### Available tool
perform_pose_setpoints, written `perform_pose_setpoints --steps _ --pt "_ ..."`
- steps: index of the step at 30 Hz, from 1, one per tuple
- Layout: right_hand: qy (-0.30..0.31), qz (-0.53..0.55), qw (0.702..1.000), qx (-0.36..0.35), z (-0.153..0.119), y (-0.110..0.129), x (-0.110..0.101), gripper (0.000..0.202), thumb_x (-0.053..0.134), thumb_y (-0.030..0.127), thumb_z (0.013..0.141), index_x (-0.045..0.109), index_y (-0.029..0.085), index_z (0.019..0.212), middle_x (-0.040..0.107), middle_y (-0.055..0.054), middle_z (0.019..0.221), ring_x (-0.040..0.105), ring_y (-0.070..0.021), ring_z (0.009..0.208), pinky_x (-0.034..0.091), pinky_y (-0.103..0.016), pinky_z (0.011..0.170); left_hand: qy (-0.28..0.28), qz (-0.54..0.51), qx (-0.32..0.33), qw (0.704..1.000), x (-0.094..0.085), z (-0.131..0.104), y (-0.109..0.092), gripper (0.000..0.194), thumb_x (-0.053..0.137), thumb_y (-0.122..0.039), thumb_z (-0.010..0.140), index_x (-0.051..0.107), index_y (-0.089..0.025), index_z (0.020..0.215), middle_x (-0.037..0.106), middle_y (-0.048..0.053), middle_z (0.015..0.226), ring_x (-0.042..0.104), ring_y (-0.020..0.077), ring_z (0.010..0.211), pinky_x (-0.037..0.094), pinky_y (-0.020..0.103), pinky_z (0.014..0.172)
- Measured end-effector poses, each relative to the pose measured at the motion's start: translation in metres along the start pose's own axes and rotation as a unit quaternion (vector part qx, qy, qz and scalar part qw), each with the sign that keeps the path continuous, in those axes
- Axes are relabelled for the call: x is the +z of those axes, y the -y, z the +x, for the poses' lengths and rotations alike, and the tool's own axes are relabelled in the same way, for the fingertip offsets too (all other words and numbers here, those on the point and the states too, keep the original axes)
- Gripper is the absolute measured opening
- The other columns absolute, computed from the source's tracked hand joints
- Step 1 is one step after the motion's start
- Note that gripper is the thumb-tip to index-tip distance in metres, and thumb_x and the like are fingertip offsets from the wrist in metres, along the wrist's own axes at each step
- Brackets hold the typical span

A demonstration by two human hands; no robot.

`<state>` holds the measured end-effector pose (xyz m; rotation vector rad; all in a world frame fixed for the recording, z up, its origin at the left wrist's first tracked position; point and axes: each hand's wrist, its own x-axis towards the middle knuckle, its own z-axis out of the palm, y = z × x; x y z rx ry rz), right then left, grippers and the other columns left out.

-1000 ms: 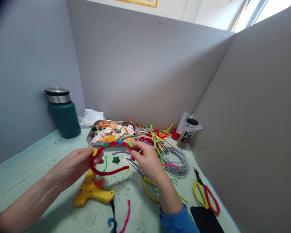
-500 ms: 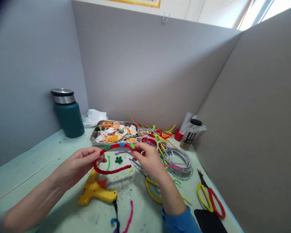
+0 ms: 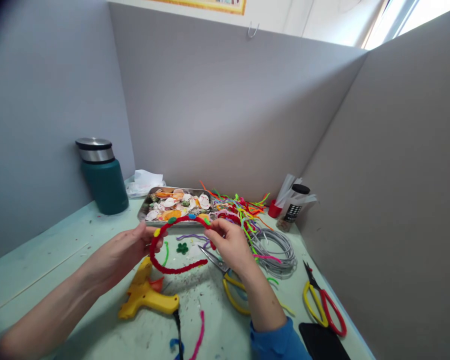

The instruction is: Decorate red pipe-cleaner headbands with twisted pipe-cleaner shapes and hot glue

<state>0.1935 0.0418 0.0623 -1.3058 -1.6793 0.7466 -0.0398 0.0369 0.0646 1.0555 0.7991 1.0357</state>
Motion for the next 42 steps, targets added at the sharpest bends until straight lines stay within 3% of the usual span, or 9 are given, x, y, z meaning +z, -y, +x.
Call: perform_pose_setpoints --steps 7,13,20,24,34,39,42 --pt "0.017 0.021 0.999 0.019 -0.001 0.005 0.002 0.015 0.055 0.029 0.079 0.055 0.018 0.069 0.049 0.004 0.056 0.043 -0.0105 0.052 0.033 -0.022 0.049 0.042 0.045 -0.012 0.998 -0.002 -0.003 -0.001 0.024 0.061 -0.036 0.079 0.063 -0.015 0.069 0.056 0.001 0.066 0.041 0.0099 0.058 0.033 0.022 0.057" --pt "0.016 0.057 0.998 0.013 0.002 -0.007 0.009 0.013 0.054 0.029 0.080 0.056 0.018 0.074 0.051 0.003 0.058 0.045 -0.0106 0.052 0.035 -0.022 0.049 0.082 0.062 -0.028 0.994 0.001 -0.009 -0.004 0.023 0.062 -0.037 0.078 0.066 -0.015 0.074 0.057 0.001 0.063 0.031 0.0054 0.046 0.022 0.021 0.046" --pt "-0.010 0.068 0.998 -0.004 0.003 -0.011 0.013 0.015 0.055 0.032 0.080 0.060 0.018 0.080 0.053 0.002 0.062 0.046 -0.0113 0.055 0.037 -0.023 0.051 0.132 0.085 -0.042 0.987 0.000 -0.012 -0.002 0.030 0.053 -0.041 0.084 0.065 -0.015 0.075 0.035 -0.006 0.041 0.020 0.0050 0.039 0.013 0.023 0.044" --pt "-0.025 0.055 0.998 -0.014 0.003 -0.008 0.012 0.015 0.055 0.031 0.080 0.060 0.017 0.079 0.052 0.002 0.062 0.045 -0.0113 0.056 0.037 -0.022 0.051 0.129 0.100 -0.029 0.986 0.000 -0.012 -0.002 0.033 0.052 -0.041 0.084 0.065 -0.014 0.072 0.032 -0.007 0.038 0.019 0.0053 0.039 0.013 0.023 0.044" --pt "-0.051 0.013 0.998 -0.025 0.001 -0.002 0.007 0.014 0.056 0.031 0.079 0.060 0.018 0.076 0.050 0.003 0.061 0.043 -0.0115 0.055 0.035 -0.022 0.051 0.117 0.080 -0.032 0.989 0.002 -0.010 -0.004 0.033 0.052 -0.041 0.084 0.066 -0.014 0.072 0.039 -0.006 0.040 0.022 0.0048 0.038 0.018 0.022 0.045" --pt "-0.068 -0.023 0.997 -0.037 -0.002 0.007 0.002 0.013 0.057 0.030 0.078 0.061 0.018 0.074 0.053 0.002 0.062 0.044 -0.0118 0.054 0.036 -0.023 0.052 0.093 0.015 -0.040 0.995 0.002 -0.007 -0.002 0.022 0.054 -0.037 0.084 0.060 -0.016 0.083 0.061 0.000 0.064 0.031 0.0020 0.038 0.023 0.019 0.042" --pt "-0.067 -0.032 0.997 -0.036 -0.003 0.010 0.000 0.013 0.057 0.030 0.078 0.062 0.018 0.075 0.053 0.002 0.061 0.043 -0.0116 0.053 0.034 -0.023 0.050 0.095 0.015 -0.034 0.995 0.002 -0.006 -0.002 0.020 0.053 -0.036 0.085 0.056 -0.016 0.088 0.065 0.003 0.075 0.035 0.0010 0.038 0.024 0.017 0.041"
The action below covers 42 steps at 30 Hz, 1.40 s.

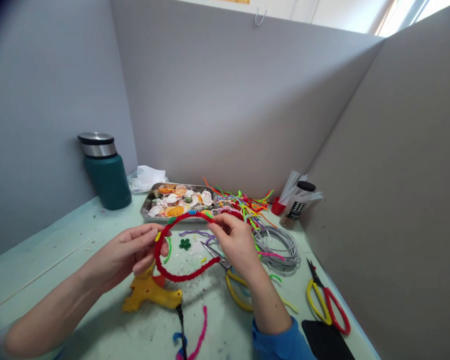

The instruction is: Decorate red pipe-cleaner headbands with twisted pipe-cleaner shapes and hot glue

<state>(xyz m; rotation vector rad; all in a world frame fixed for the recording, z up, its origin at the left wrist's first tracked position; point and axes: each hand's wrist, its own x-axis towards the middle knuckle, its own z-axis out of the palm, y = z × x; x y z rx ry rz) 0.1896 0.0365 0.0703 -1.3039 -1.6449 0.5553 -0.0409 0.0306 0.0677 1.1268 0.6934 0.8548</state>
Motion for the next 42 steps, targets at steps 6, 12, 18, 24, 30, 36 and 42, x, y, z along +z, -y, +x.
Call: perform_pose_setpoints --steps 6,12,18,24,30,36,42 --pt "-0.007 -0.007 1.000 0.008 0.000 0.000 -0.001 0.017 0.057 0.033 0.079 0.062 0.018 0.074 0.051 0.002 0.059 0.042 -0.0119 0.052 0.032 -0.023 0.048 -0.035 0.032 0.046 0.998 -0.002 0.000 0.002 0.022 0.059 -0.032 0.082 0.052 -0.018 0.098 0.068 0.005 0.082 0.039 0.0017 0.039 0.030 0.017 0.041" --pt "-0.003 -0.011 1.000 0.013 0.001 -0.004 -0.001 0.016 0.057 0.033 0.079 0.061 0.018 0.074 0.051 0.002 0.060 0.041 -0.0121 0.053 0.032 -0.023 0.048 -0.098 0.079 0.055 0.991 -0.001 0.003 0.001 0.020 0.059 -0.034 0.080 0.059 -0.016 0.089 0.069 0.003 0.079 0.041 0.0028 0.037 0.034 0.019 0.043" --pt "0.005 -0.029 0.999 0.021 0.002 -0.009 0.004 0.014 0.055 0.030 0.078 0.060 0.019 0.072 0.050 0.003 0.058 0.042 -0.0120 0.053 0.032 -0.023 0.049 -0.110 0.083 0.048 0.989 -0.002 0.004 0.004 0.021 0.058 -0.035 0.082 0.060 -0.015 0.078 0.065 -0.001 0.060 0.039 0.0016 0.034 0.033 0.017 0.043" --pt "0.010 -0.058 0.998 0.024 0.002 -0.024 0.015 0.015 0.054 0.031 0.078 0.061 0.019 0.071 0.055 0.002 0.058 0.046 -0.0131 0.052 0.034 -0.023 0.050 -0.074 0.007 0.007 0.997 -0.002 0.006 0.007 0.018 0.057 -0.034 0.083 0.052 -0.017 0.080 0.068 0.002 0.068 0.056 0.0084 0.040 0.043 0.018 0.039" --pt "-0.013 -0.065 0.998 0.015 0.002 -0.033 0.022 0.018 0.051 0.032 0.082 0.062 0.019 0.087 0.063 -0.002 0.074 0.054 -0.0153 0.060 0.039 -0.025 0.055 -0.083 -0.038 -0.021 0.996 0.001 0.006 0.003 0.015 0.058 -0.027 0.082 0.049 -0.016 0.077 0.069 0.005 0.072 0.065 0.0131 0.051 0.051 0.020 0.045" --pt "-0.002 -0.227 0.971 -0.070 -0.008 0.000 0.017 0.015 0.050 0.029 0.086 0.061 0.019 0.082 0.063 -0.004 0.080 0.055 -0.0163 0.069 0.039 -0.027 0.065 -0.154 0.009 -0.003 0.988 -0.007 0.010 0.001 0.010 0.052 -0.021 0.086 0.051 -0.014 0.078 0.069 0.007 0.061 0.068 0.0154 0.057 0.053 0.021 0.052" --pt "0.269 -0.279 0.912 -0.136 -0.045 0.033 0.057 0.027 0.060 0.045 0.078 0.059 0.020 0.087 0.065 -0.005 0.083 0.058 -0.0210 0.080 0.038 -0.028 0.066 -0.204 0.009 0.006 0.979 -0.020 0.015 0.000 0.011 0.047 -0.015 0.087 0.052 -0.013 0.077 0.069 0.007 0.062 0.068 0.0158 0.057 0.055 0.024 0.054"
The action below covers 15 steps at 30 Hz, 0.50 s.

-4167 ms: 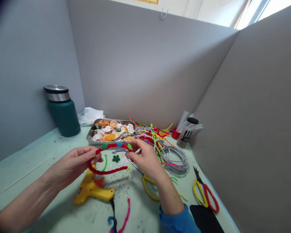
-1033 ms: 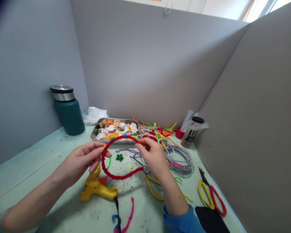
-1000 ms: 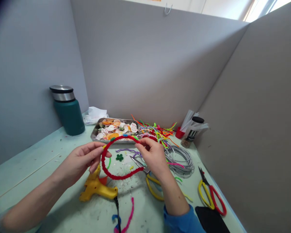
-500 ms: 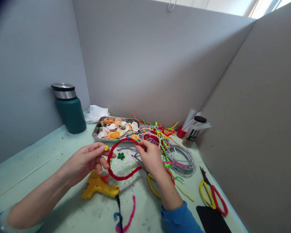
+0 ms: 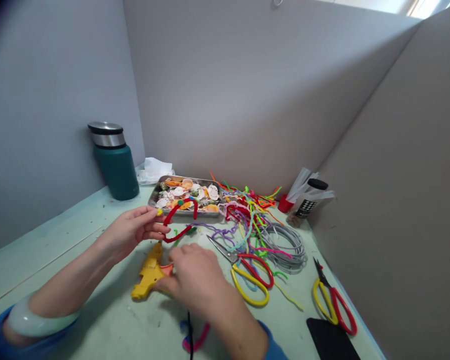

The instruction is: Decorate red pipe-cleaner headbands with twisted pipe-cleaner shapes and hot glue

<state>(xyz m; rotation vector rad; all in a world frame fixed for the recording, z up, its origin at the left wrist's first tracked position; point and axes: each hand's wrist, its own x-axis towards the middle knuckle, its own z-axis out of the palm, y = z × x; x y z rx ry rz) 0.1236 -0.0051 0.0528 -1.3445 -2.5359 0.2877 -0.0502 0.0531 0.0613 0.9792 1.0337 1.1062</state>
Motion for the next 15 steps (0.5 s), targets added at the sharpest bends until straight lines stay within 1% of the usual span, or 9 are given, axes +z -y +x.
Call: perform_pose_setpoints --steps 1,3,5,6,8,10,13,14,15 --pt "0.031 -0.010 0.999 -0.004 0.000 0.007 0.009 0.035 0.063 0.049 0.074 0.058 0.019 0.092 0.065 -0.006 0.085 0.058 -0.0236 0.082 0.039 -0.030 0.067 -0.005 -0.005 0.001 1.000 -0.001 0.001 0.000 0.012 0.047 -0.014 0.087 0.052 -0.013 0.077 0.069 0.007 0.062 0.068 0.0156 0.057 0.055 0.024 0.054" --pt "0.061 -0.034 0.998 0.005 0.001 0.016 0.025 0.044 0.066 0.046 0.069 0.055 0.018 0.101 0.065 -0.009 0.091 0.058 -0.0269 0.084 0.040 -0.033 0.068 -0.013 -0.015 0.001 1.000 -0.004 0.002 -0.001 0.013 0.047 -0.014 0.087 0.052 -0.013 0.076 0.069 0.007 0.064 0.068 0.0153 0.057 0.055 0.024 0.054" --pt "0.080 -0.042 0.996 0.005 0.000 0.016 0.031 0.039 0.062 0.036 0.072 0.053 0.017 0.105 0.066 -0.010 0.090 0.059 -0.0266 0.082 0.040 -0.032 0.066 -0.017 -0.020 -0.002 1.000 -0.005 0.004 -0.001 0.013 0.048 -0.014 0.087 0.053 -0.012 0.075 0.069 0.008 0.065 0.068 0.0157 0.058 0.055 0.023 0.053" --pt "0.087 -0.036 0.996 -0.001 -0.001 0.014 0.029 0.035 0.059 0.031 0.073 0.053 0.017 0.105 0.066 -0.010 0.089 0.060 -0.0256 0.079 0.040 -0.031 0.065 -0.018 -0.022 -0.003 1.000 -0.006 0.004 -0.001 0.013 0.048 -0.013 0.087 0.053 -0.012 0.074 0.069 0.008 0.066 0.068 0.0158 0.058 0.055 0.023 0.053" --pt "0.103 0.000 0.995 -0.016 -0.005 0.004 0.014 0.028 0.054 0.025 0.074 0.055 0.018 0.101 0.067 -0.007 0.085 0.060 -0.0226 0.074 0.038 -0.028 0.060 -0.018 -0.024 -0.002 1.000 -0.007 0.006 -0.001 0.014 0.048 -0.012 0.086 0.053 -0.012 0.073 0.069 0.008 0.065 0.068 0.0160 0.057 0.055 0.023 0.052" --pt "0.125 0.059 0.990 -0.023 -0.011 -0.009 -0.010 0.027 0.054 0.025 0.073 0.058 0.021 0.099 0.066 -0.003 0.081 0.058 -0.0186 0.069 0.036 -0.024 0.055 -0.020 -0.028 -0.001 0.999 -0.007 0.007 -0.001 0.015 0.048 -0.012 0.086 0.052 -0.013 0.072 0.069 0.007 0.062 0.068 0.0158 0.055 0.055 0.023 0.051" --pt "0.169 0.183 0.968 -0.028 -0.023 -0.031 -0.046 0.039 0.056 0.015 0.068 0.060 0.024 0.106 0.063 0.001 0.077 0.055 -0.0144 0.065 0.037 -0.022 0.056 -0.024 -0.030 0.002 0.999 -0.008 0.007 -0.001 0.015 0.047 -0.012 0.087 0.052 -0.013 0.073 0.068 0.008 0.059 0.068 0.0161 0.055 0.055 0.023 0.051" --pt "0.154 0.245 0.957 -0.014 -0.026 -0.037 -0.055 0.040 0.057 0.015 0.069 0.060 0.025 0.108 0.062 0.001 0.082 0.055 -0.0143 0.068 0.039 -0.022 0.058 -0.025 -0.029 0.003 0.999 -0.007 0.007 -0.001 0.014 0.048 -0.013 0.087 0.053 -0.013 0.073 0.068 0.008 0.058 0.068 0.0164 0.056 0.055 0.023 0.052" --pt "0.119 0.316 0.941 0.009 -0.029 -0.043 -0.061 0.041 0.059 0.016 0.069 0.059 0.026 0.110 0.061 0.002 0.083 0.054 -0.0137 0.068 0.039 -0.022 0.057 -0.024 -0.028 0.002 0.999 -0.007 0.007 -0.001 0.014 0.048 -0.013 0.087 0.053 -0.013 0.074 0.069 0.009 0.059 0.068 0.0166 0.057 0.055 0.024 0.052"
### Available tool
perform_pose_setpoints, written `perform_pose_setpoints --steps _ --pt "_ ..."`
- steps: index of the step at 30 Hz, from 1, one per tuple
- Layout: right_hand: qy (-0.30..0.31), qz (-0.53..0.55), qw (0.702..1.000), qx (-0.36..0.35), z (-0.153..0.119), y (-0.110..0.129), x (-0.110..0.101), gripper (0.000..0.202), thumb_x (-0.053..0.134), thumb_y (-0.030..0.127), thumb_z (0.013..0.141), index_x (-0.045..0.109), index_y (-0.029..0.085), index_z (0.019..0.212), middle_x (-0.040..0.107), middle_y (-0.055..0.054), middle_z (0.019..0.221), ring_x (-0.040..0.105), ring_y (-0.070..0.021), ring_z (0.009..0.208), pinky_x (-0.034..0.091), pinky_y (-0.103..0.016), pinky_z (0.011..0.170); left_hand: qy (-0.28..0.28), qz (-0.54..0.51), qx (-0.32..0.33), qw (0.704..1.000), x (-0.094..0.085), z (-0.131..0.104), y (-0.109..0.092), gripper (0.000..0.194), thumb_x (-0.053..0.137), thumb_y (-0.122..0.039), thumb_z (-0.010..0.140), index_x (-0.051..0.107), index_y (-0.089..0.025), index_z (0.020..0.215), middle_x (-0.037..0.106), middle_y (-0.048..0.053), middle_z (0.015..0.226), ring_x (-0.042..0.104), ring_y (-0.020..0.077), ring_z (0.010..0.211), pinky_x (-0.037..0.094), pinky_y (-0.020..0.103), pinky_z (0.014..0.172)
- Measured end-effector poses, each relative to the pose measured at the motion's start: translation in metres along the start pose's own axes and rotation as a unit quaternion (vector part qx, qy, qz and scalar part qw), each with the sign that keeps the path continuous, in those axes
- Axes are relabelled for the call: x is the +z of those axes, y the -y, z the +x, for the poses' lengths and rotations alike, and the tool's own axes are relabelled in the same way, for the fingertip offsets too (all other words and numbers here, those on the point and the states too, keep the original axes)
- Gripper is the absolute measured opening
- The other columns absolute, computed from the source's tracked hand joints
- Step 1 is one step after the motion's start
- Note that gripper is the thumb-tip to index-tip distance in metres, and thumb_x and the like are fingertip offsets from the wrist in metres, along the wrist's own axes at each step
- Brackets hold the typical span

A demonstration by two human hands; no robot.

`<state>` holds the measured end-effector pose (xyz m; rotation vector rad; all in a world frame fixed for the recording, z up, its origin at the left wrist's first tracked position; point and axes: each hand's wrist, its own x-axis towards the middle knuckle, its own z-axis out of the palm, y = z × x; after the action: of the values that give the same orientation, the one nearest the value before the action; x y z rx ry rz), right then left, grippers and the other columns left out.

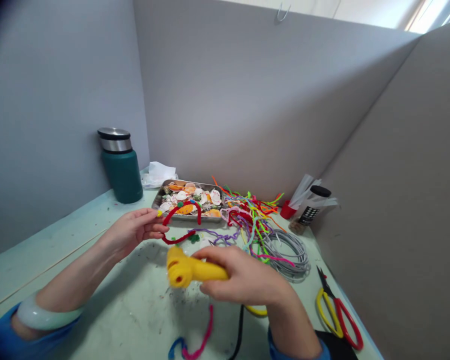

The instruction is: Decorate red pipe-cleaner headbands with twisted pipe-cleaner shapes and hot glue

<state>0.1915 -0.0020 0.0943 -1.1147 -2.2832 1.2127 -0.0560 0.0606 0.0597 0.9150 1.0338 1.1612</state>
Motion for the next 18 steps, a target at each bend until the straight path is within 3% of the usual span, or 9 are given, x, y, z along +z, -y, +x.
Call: perform_pose_setpoints --steps 2,4,6,9,12,15,18 --pt "-0.111 0.140 0.984 -0.014 -0.003 -0.003 -0.006 0.043 0.066 0.021 0.069 0.056 0.025 0.111 0.056 0.003 0.076 0.051 -0.0123 0.063 0.041 -0.022 0.055 0.007 0.003 -0.004 1.000 0.001 -0.001 0.000 0.013 0.048 -0.014 0.087 0.053 -0.013 0.075 0.069 0.010 0.060 0.068 0.0165 0.058 0.055 0.023 0.053" --pt "-0.217 0.241 0.944 -0.055 0.001 -0.007 -0.004 0.040 0.066 0.028 0.073 0.055 0.023 0.111 0.048 0.005 0.063 0.045 -0.0104 0.054 0.041 -0.024 0.053 0.015 0.005 -0.009 1.000 0.002 -0.002 0.001 0.012 0.050 -0.015 0.087 0.052 -0.013 0.075 0.070 0.010 0.060 0.068 0.0161 0.057 0.055 0.023 0.053" --pt "-0.254 0.296 0.917 -0.084 0.008 -0.011 0.002 0.032 0.059 0.035 0.081 0.054 0.020 0.109 0.040 0.007 0.054 0.038 -0.0092 0.047 0.041 -0.025 0.052 0.020 0.003 -0.010 1.000 0.003 -0.003 0.002 0.011 0.051 -0.015 0.086 0.052 -0.014 0.076 0.070 0.009 0.059 0.068 0.0157 0.057 0.055 0.022 0.053" --pt "-0.195 0.328 0.922 -0.069 0.017 -0.013 0.011 0.031 0.051 0.042 0.087 0.054 0.017 0.105 0.037 0.008 0.051 0.035 -0.0075 0.042 0.039 -0.025 0.048 0.031 0.000 -0.007 0.999 0.003 -0.004 0.004 0.009 0.052 -0.016 0.086 0.052 -0.014 0.077 0.070 0.008 0.059 0.068 0.0152 0.057 0.055 0.023 0.055" --pt "-0.144 0.308 0.939 -0.045 0.023 -0.013 0.019 0.035 0.052 0.048 0.085 0.056 0.016 0.099 0.043 0.006 0.057 0.040 -0.0060 0.041 0.035 -0.022 0.045 0.038 -0.001 -0.012 0.999 0.005 -0.006 0.005 0.007 0.054 -0.016 0.085 0.053 -0.014 0.079 0.070 0.008 0.060 0.068 0.0148 0.058 0.055 0.024 0.057" --pt "-0.138 0.268 0.954 -0.003 0.027 -0.012 0.023 0.038 0.052 0.052 0.084 0.057 0.016 0.094 0.053 0.002 0.068 0.046 -0.0052 0.044 0.033 -0.020 0.044 0.044 -0.005 -0.013 0.999 0.006 -0.006 0.005 0.006 0.055 -0.015 0.085 0.054 -0.013 0.079 0.071 0.009 0.067 0.068 0.0145 0.060 0.056 0.024 0.058" --pt "-0.137 0.224 0.964 0.043 0.030 -0.011 0.025 0.042 0.049 0.056 0.083 0.059 0.016 0.091 0.058 0.000 0.062 0.047 -0.0075 0.045 0.035 -0.020 0.045 0.048 -0.012 -0.020 0.999 0.006 -0.006 0.006 0.005 0.055 -0.014 0.084 0.054 -0.012 0.079 0.072 0.010 0.072 0.068 0.0140 0.059 0.056 0.024 0.059"
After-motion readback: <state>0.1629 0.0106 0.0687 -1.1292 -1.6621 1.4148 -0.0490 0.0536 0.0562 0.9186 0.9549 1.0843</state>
